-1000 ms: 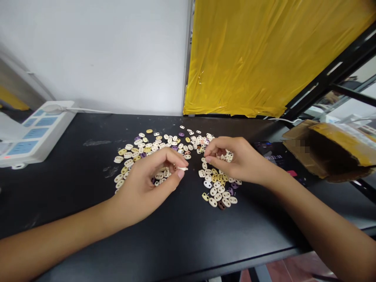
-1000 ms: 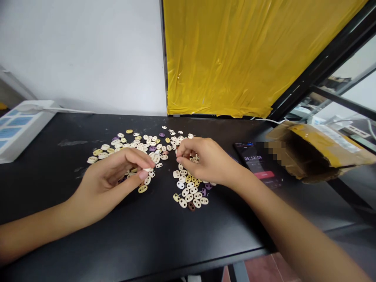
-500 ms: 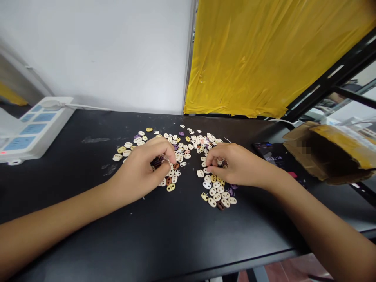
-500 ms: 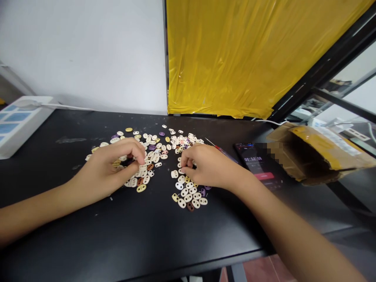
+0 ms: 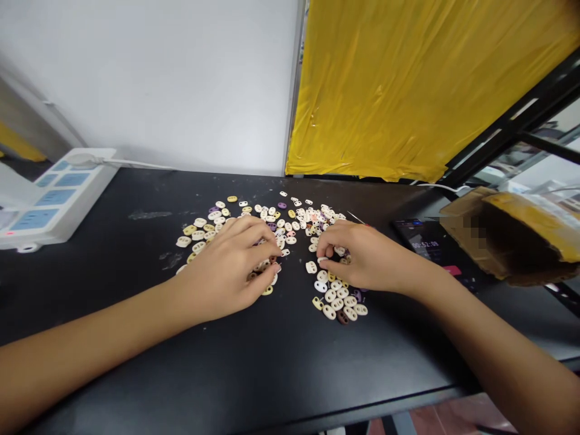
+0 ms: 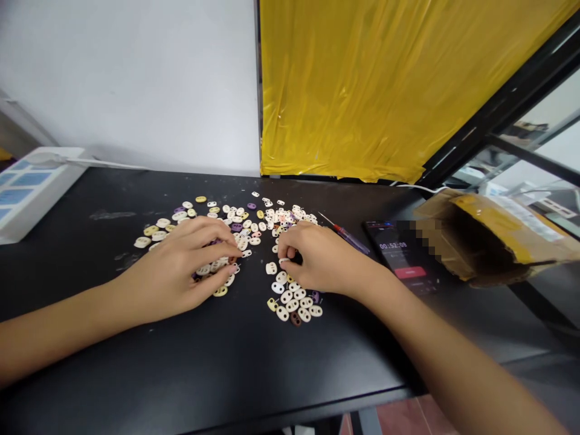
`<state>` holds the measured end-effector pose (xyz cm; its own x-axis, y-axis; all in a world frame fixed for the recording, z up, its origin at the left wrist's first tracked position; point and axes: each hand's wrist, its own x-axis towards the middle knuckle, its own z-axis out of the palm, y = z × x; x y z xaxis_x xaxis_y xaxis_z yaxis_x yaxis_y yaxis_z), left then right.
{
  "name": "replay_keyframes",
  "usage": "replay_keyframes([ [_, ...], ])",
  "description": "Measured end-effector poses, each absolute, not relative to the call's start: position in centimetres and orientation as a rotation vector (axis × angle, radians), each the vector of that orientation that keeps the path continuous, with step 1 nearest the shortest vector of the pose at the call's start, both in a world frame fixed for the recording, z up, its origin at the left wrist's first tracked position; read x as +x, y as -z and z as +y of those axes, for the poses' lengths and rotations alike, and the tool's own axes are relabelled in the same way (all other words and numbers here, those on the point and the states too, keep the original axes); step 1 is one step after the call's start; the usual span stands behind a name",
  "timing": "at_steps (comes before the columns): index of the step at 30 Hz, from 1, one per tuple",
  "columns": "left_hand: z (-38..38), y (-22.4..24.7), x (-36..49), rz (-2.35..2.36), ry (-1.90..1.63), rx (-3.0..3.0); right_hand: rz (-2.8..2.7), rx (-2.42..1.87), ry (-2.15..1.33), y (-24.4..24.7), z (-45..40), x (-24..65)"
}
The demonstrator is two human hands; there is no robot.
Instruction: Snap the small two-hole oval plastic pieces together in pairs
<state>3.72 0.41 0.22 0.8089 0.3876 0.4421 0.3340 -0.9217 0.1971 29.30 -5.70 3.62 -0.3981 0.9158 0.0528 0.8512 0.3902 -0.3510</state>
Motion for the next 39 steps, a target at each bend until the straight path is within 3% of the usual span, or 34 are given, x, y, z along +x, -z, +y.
replay_keyframes([
  [19, -0.9, -0.3, 3.9, 0.527, -0.697, 2.998, -2.144, -1.353, -0.563, -2.7, -5.9, 28.2],
  [30, -1.4, -0.4, 4.1, 0.369, -0.839, 2.755, -1.799, -1.319, -1.034, -2.6, -5.9, 27.9],
  [39, -1.6, -0.4, 4.1, 0.554, -0.824, 2.406, -1.466, -1.270, -1.484, -2.7, -6.5, 27.0],
])
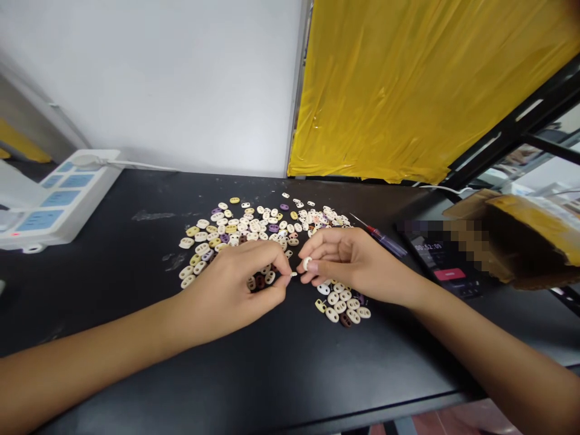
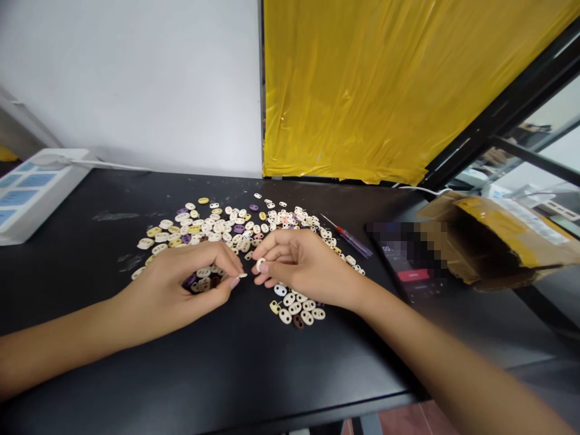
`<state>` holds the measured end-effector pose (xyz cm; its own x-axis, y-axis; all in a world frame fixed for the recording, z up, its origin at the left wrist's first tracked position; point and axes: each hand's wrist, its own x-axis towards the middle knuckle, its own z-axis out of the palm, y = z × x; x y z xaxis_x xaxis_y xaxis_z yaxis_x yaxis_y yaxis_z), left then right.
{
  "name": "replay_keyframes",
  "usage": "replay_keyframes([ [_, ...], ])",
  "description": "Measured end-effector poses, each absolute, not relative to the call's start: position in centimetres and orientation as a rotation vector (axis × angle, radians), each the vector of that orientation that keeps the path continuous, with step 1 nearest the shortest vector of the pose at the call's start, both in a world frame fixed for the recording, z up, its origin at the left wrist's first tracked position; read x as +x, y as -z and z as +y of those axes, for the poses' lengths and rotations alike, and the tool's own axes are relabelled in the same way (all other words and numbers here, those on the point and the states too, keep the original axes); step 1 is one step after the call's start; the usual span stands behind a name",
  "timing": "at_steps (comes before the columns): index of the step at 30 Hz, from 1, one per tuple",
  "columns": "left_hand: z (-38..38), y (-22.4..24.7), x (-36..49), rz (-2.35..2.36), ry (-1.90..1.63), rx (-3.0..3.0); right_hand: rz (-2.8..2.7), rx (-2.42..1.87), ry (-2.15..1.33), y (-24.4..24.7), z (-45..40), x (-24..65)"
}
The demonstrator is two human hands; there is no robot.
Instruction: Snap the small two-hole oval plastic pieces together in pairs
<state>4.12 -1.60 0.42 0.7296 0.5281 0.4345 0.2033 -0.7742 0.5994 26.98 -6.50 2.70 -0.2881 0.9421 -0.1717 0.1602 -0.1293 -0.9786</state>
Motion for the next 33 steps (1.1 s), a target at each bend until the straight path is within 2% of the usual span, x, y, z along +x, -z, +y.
replay_keyframes([
  [6, -1.45, -0.23, 4.13, 0.607, -0.816, 2.339, -1.389, -1.249, -1.620, -2.95, -6.68, 26.85],
  [18, -1.78, -1.12, 4.57, 0.606, -0.884, 2.198, -1.359, -1.236, -1.663, -2.76, -6.75, 26.51],
  [26, -1.85, -0.92, 4.93, 0.667, -0.881, 1.883, -1.430, -1.221, -1.562, -2.48, -7.02, 26.00],
  [33, -1.77, -1.09, 5.05, 0.637, -0.918, 1.838, -1.502, -1.227, -1.434, -2.57, -6.88, 26.12],
])
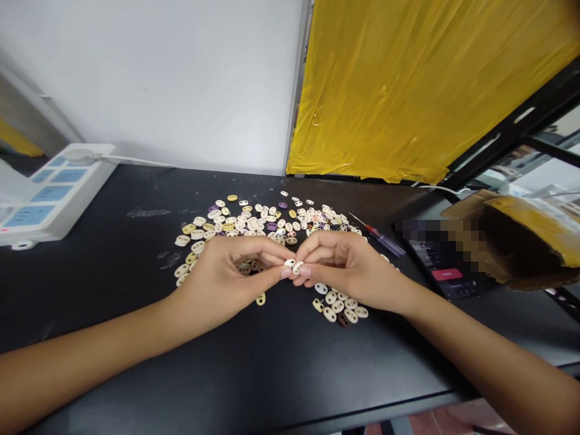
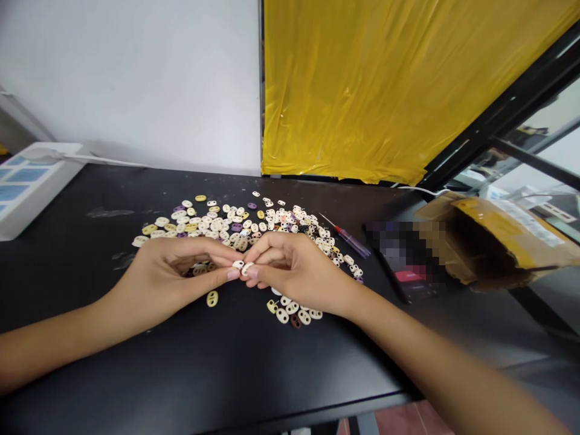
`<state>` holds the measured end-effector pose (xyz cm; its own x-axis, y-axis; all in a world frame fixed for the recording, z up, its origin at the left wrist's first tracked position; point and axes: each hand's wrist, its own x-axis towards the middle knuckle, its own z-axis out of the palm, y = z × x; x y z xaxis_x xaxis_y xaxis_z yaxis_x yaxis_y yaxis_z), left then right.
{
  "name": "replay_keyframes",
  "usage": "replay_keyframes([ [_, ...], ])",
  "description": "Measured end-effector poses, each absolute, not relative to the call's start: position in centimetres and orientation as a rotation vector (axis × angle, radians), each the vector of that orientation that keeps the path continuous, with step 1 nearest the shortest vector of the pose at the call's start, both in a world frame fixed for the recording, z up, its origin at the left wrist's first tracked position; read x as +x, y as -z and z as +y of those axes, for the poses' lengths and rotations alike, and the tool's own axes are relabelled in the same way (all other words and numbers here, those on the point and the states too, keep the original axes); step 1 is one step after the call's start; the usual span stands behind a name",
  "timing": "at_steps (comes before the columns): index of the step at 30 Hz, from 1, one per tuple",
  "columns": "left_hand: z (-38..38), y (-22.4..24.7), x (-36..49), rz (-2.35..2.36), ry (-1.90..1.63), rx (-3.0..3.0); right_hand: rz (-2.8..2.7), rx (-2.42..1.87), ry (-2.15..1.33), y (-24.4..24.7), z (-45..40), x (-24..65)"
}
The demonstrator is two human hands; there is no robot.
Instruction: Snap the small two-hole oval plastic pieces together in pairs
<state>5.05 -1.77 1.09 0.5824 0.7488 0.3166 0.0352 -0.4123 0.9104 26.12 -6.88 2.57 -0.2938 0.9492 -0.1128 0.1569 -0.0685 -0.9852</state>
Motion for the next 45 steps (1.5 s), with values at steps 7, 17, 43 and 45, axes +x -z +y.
replay_keyframes([
  [7, -2.0, -1.0, 4.9, 0.668, -0.927, 1.902, -1.480, -1.211, -1.414, -2.0, -7.0, 25.9],
  [17, -2.1, -0.8, 5.1, 0.746, -0.972, 1.934, -1.466, -1.071, -1.343, -1.0, -7.2, 25.7],
  [43, -2.4, 0.2, 5.0, 0.621, -1.044, 2.148, -1.542, -1.056, -1.254, -1.1, -7.1, 25.8],
  [45, -2.3, 0.0, 4.9, 0.595, -1.052, 2.185, -1.579, -1.096, -1.232, -1.6, -6.9, 26.2],
])
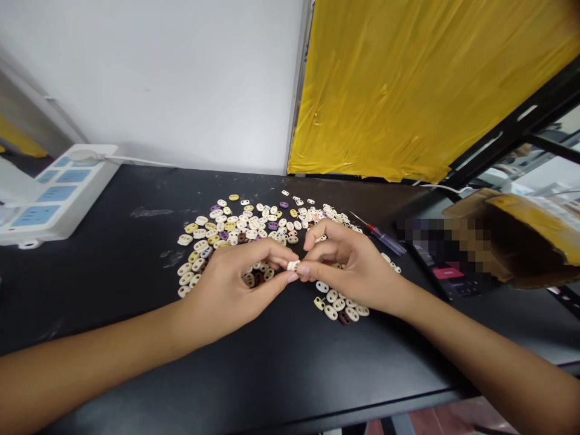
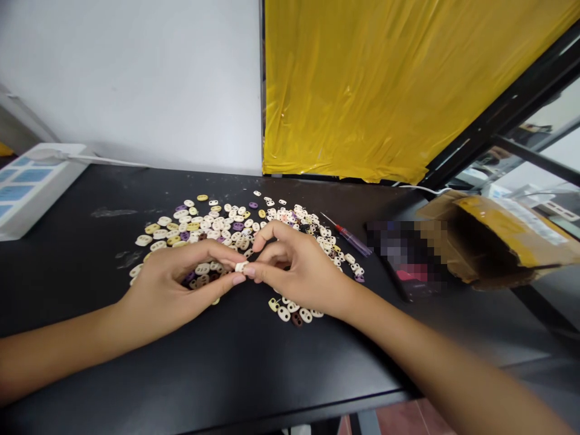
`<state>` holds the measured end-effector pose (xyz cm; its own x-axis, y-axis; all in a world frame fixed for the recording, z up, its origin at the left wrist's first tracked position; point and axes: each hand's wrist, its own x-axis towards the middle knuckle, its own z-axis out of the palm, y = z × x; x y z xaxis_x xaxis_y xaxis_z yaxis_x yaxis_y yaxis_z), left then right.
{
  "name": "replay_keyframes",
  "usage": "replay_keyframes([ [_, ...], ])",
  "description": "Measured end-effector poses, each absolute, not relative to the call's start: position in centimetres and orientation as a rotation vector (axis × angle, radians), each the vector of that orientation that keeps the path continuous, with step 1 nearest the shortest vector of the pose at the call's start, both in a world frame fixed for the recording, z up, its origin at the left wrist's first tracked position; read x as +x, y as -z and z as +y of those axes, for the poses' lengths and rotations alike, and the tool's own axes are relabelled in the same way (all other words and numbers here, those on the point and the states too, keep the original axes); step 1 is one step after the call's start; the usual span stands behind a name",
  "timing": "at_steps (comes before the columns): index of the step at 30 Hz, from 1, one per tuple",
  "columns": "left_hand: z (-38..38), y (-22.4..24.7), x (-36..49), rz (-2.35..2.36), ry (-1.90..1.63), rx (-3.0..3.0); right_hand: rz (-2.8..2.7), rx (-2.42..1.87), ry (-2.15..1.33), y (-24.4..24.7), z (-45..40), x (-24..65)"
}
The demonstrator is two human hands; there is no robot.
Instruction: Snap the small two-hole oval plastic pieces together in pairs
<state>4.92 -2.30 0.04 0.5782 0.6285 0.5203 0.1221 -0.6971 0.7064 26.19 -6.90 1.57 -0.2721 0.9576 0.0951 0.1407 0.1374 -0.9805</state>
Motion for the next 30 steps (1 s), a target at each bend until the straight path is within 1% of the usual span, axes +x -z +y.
replay_keyframes([
  [3, -2.1, -0.3, 4.7, 0.602, -1.022, 2.231, -1.628, -1.197, -1.135, -2.8, -6.5, 27.2],
  [6, -1.8, -0.2, 4.4, 0.578, -0.931, 2.319, -1.851, -1.318, -1.005, -4.0, -6.1, 28.4],
  [12, -1.2, 0.4, 4.1, 0.429, -0.923, 2.519, -2.117, -1.580, -1.080, -5.1, -6.1, 29.9],
  [16, -0.7, 0.6, 4.2, 0.412, -0.882, 2.627, -2.224, -1.720, -0.976, -5.5, -6.1, 30.7],
  [21, -1.1, 0.3, 4.1, 0.326, -0.919, 2.745, -2.294, -1.785, -0.955, -5.9, -6.1, 31.5],
  [26, -2.7, -0.1, 4.1, 0.060, -0.779, 2.849, -2.309, -1.905, -0.825, -6.0, -6.1, 31.6],
  [30, -3.2, 0.3, 4.4, 0.008, -0.578, 2.938, -2.276, -1.946, -0.799, -5.9, -5.9, 31.8],
])
